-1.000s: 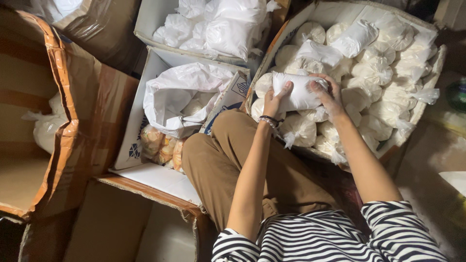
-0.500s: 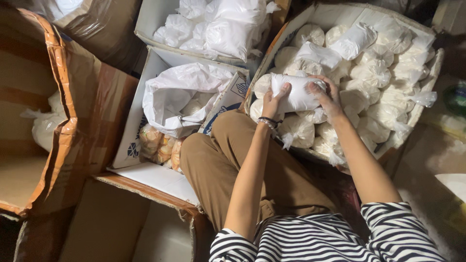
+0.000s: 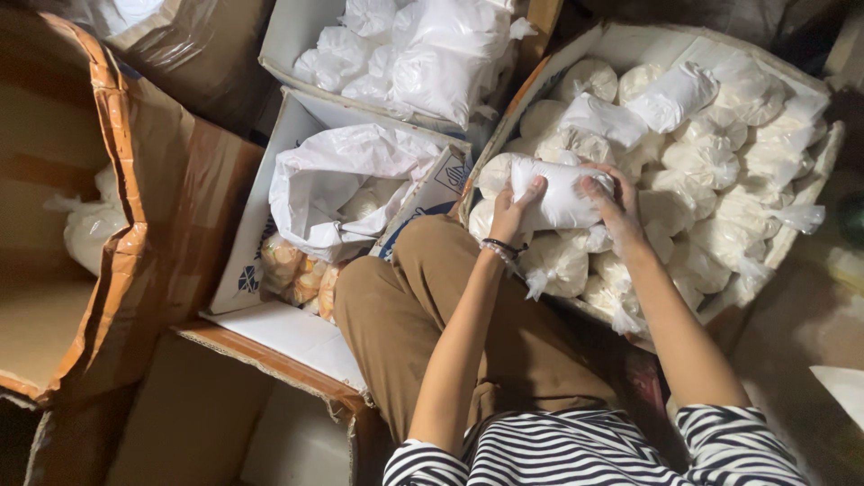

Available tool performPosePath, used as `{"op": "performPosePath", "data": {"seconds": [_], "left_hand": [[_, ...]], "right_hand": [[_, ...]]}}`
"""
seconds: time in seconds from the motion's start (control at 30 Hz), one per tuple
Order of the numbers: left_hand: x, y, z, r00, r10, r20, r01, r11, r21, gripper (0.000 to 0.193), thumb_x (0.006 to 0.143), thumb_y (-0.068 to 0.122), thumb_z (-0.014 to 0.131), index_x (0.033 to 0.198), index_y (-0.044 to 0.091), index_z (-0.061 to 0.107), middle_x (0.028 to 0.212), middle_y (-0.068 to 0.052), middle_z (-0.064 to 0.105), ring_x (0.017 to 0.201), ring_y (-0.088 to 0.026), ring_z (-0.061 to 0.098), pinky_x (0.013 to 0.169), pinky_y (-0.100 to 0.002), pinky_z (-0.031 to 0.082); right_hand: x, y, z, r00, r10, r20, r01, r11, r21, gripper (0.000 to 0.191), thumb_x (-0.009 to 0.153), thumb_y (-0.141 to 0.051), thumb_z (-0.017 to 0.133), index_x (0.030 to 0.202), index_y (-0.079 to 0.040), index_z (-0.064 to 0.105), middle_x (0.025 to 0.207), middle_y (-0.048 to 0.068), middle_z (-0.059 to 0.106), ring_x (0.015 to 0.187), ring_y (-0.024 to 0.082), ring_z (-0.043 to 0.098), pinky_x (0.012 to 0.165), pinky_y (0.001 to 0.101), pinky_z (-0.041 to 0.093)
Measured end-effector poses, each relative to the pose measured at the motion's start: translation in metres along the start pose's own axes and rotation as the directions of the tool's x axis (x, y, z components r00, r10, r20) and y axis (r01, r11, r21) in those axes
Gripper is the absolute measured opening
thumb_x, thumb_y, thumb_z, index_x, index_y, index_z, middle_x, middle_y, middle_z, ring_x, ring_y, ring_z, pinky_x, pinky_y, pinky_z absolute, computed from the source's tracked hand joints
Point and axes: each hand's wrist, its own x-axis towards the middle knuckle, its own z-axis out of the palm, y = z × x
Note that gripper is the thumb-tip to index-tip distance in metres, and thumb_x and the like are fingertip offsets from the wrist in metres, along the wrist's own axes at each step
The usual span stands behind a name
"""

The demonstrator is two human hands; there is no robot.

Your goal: The person sits on the floor and repeatedly picks up small white plastic-wrapped bundles from a basket, then places them into a cardboard box. The person continues this pick-and-place cycle throughout the clip.

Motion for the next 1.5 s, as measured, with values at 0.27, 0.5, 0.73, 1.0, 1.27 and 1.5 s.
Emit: {"op": "performPosePath", "data": {"seconds": [0.27,0.5,0.73,1.0,1.27,1.5], "left_hand": [[-0.006,-0.006,-0.008,1.000,-0.007,0.024,0.007,1.000,-0.031,0.045,0.100,0.019,0.070,0.134,-0.005,0.054,0.114,-0.007,0.069,0.102,-0.013,0.064,0.093,-0.027,0.051],[-0.009,-0.008,-0.008,1.000,-0.017,-0.002,0.017,1.000,-0.018,0.049,0.098,0.019,0.070,0.137,-0.005,0.052,0.114,-0.007,0.068,0.104,-0.013,0.065,0.095,-0.027,0.051],[-0.013,-0.012,-0.009,0.999,-0.049,-0.015,0.048,0.998,-0.039,0.049,0.099,0.021,0.070,0.137,-0.004,0.052,0.115,-0.008,0.069,0.104,-0.013,0.066,0.094,-0.028,0.053],[-0.016,0.004,0.000,0.998,-0.062,-0.022,0.064,0.994,0.090,0.052,0.095,0.027,0.077,0.132,-0.004,0.058,0.116,-0.009,0.069,0.103,-0.016,0.066,0.090,-0.031,0.054],[-0.011,0.077,0.020,0.992,0.116,0.043,-0.124,0.900,0.417,0.059,0.086,0.029,0.082,0.131,-0.001,0.058,0.116,-0.009,0.070,0.105,-0.017,0.067,0.092,-0.031,0.055],[0.014,0.124,0.027,0.996,0.068,-0.063,-0.059,0.989,0.138,0.062,0.084,0.024,0.080,0.135,0.004,0.049,0.117,-0.012,0.065,0.101,-0.023,0.068,0.078,-0.039,0.061]], "right_hand": [[-0.007,-0.002,0.004,0.995,0.084,-0.056,-0.084,0.996,-0.011,0.047,0.093,-0.041,0.077,0.124,-0.008,0.066,0.107,0.000,0.068,0.095,0.008,0.064,0.081,0.0238,0.052],[-0.010,0.000,0.003,0.999,0.047,-0.019,-0.047,0.999,0.001,0.045,0.096,-0.040,0.077,0.124,-0.006,0.067,0.109,0.000,0.067,0.099,0.008,0.062,0.089,0.0237,0.051],[-0.013,0.001,0.004,0.992,0.093,-0.084,-0.100,0.992,-0.077,0.042,0.096,-0.039,0.073,0.123,-0.008,0.067,0.108,-0.002,0.066,0.097,0.007,0.060,0.082,0.0230,0.048],[-0.014,-0.021,0.014,0.993,0.065,-0.103,-0.080,0.987,-0.142,0.042,0.097,-0.042,0.072,0.122,-0.009,0.069,0.110,-0.001,0.067,0.099,0.008,0.059,0.078,0.0235,0.046],[0.012,-0.059,0.031,0.994,0.060,-0.090,-0.063,0.998,-0.030,0.042,0.100,-0.044,0.068,0.127,-0.012,0.064,0.119,-0.001,0.063,0.108,0.009,0.058,0.087,0.0250,0.046],[0.044,-0.119,0.054,0.994,-0.095,0.062,0.095,0.995,-0.003,0.044,0.110,-0.038,0.057,0.143,-0.010,0.056,0.138,0.001,0.059,0.124,0.009,0.056,0.105,0.0272,0.047]]}}
